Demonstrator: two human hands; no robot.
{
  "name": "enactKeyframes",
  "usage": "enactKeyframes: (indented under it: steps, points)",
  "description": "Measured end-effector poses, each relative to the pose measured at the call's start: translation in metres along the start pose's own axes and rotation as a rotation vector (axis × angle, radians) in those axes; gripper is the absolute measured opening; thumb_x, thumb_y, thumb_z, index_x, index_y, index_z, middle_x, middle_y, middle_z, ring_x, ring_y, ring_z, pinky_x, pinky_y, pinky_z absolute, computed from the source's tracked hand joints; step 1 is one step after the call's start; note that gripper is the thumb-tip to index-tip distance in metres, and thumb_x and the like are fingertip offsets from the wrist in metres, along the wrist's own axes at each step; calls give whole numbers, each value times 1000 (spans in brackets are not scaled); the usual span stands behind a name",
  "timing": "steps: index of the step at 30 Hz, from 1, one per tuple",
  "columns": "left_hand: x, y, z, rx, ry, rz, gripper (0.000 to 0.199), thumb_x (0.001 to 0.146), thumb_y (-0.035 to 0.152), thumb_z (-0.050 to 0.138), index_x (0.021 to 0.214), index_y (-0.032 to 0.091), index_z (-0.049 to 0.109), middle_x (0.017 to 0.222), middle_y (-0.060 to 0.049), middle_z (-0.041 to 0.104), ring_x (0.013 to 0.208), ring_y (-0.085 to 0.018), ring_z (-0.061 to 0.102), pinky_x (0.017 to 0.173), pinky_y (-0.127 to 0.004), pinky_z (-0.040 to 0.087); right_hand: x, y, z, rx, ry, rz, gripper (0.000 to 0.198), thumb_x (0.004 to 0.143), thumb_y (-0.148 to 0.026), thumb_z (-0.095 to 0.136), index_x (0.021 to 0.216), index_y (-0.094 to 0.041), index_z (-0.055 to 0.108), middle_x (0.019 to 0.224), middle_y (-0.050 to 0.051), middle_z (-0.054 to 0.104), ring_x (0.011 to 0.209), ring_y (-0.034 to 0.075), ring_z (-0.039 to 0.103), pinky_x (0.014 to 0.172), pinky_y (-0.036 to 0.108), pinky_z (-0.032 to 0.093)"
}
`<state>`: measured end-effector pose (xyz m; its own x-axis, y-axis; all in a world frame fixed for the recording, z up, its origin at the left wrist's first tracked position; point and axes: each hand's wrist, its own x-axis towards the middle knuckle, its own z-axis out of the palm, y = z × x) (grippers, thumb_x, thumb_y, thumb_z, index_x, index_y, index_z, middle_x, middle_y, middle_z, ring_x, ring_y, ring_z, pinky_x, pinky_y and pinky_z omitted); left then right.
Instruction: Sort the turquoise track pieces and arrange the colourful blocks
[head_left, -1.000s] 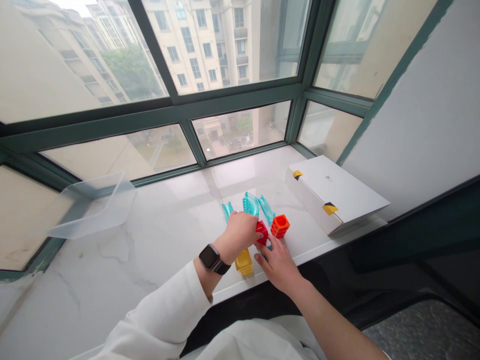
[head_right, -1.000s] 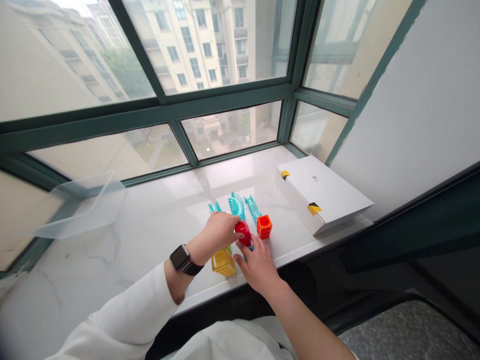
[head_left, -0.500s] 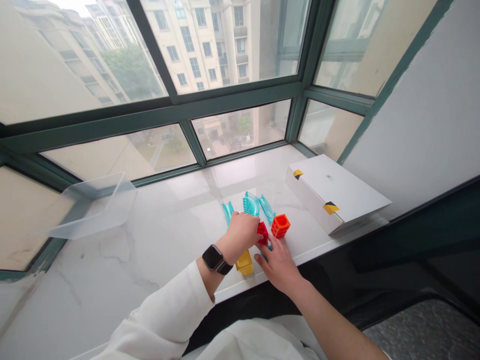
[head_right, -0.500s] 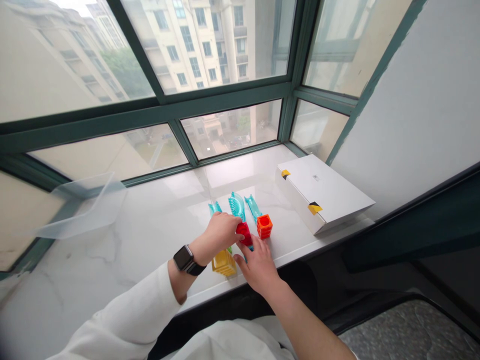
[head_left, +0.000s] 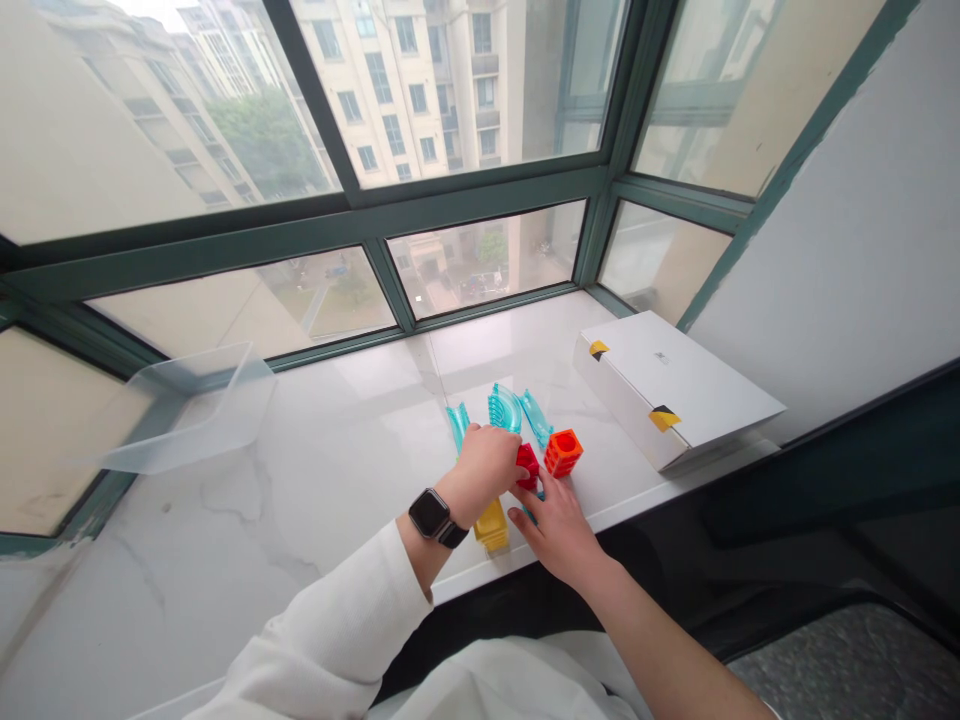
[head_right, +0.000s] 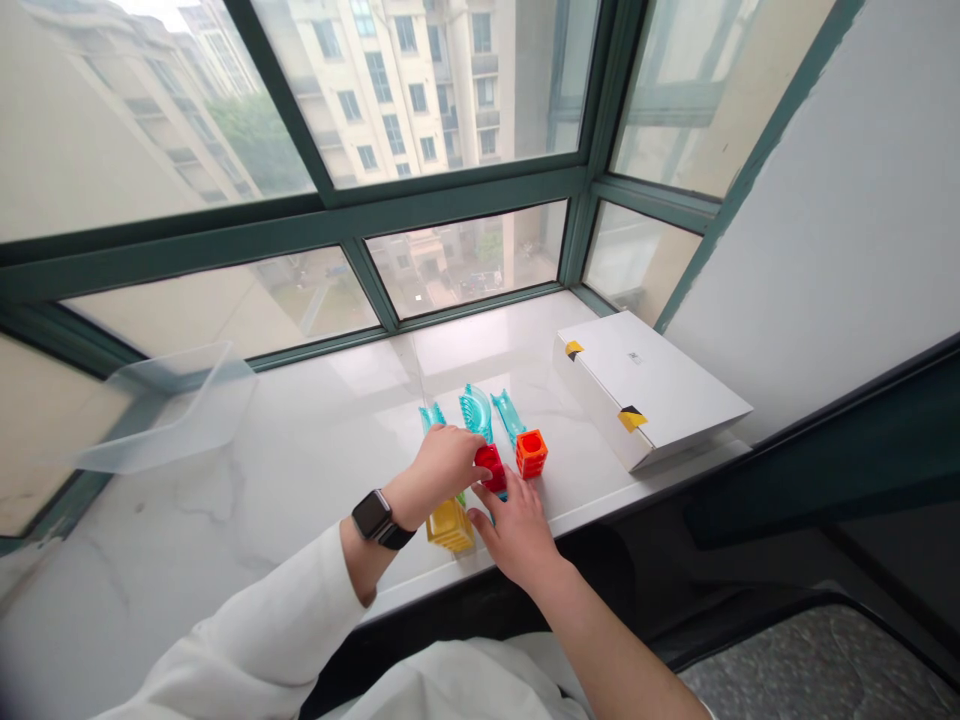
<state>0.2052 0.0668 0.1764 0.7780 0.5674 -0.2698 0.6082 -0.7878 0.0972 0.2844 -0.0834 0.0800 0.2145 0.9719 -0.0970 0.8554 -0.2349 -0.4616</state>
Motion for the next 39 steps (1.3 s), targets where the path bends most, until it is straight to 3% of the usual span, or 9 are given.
enactKeyframes:
  steps: [17,28,31,34,37,39]
  points:
    - [3,5,0,-12,8,14,26,84,42,77,92,18,77,95,-14,79,101,-34,73,95,-45,44,-2,-5,0,-193,44,22,49,108,-51,48,155,-36,54,159,19,49,150,40,41,121,63,28]
    - [-1,5,-1,-4,37,27,28,88,44,75,90,17,78,94,-15,79,99,-35,73,92,-45,48,-1,-1,2,-192,92,-37,48,108,-47,49,154,-34,55,157,19,52,149,38,44,120,62,33]
    - [-15,-1,-12,-81,127,29,34,95,49,66,103,18,79,102,-16,79,104,-34,72,89,-42,51,-1,2,4,-168,93,-49,48,108,-47,47,154,-35,56,158,17,50,148,37,44,120,61,34]
    - [-41,-18,-29,-281,332,51,39,102,52,56,117,23,77,112,-11,80,106,-29,72,91,-39,53,0,3,6,-159,62,-25,50,109,-50,46,155,-34,55,160,18,48,151,37,42,121,60,33]
    - [-75,-46,-37,-433,485,21,39,105,53,49,110,26,78,107,-5,80,99,-24,72,89,-36,53,1,4,6,-133,12,9,54,109,-53,44,158,-34,50,163,19,44,154,39,37,123,61,31]
    - [-98,-68,-32,-489,559,-50,40,105,54,48,107,26,77,108,-5,80,98,-23,72,88,-35,53,1,4,6,-109,-24,24,54,109,-55,42,159,-36,49,165,17,42,157,38,34,125,62,27]
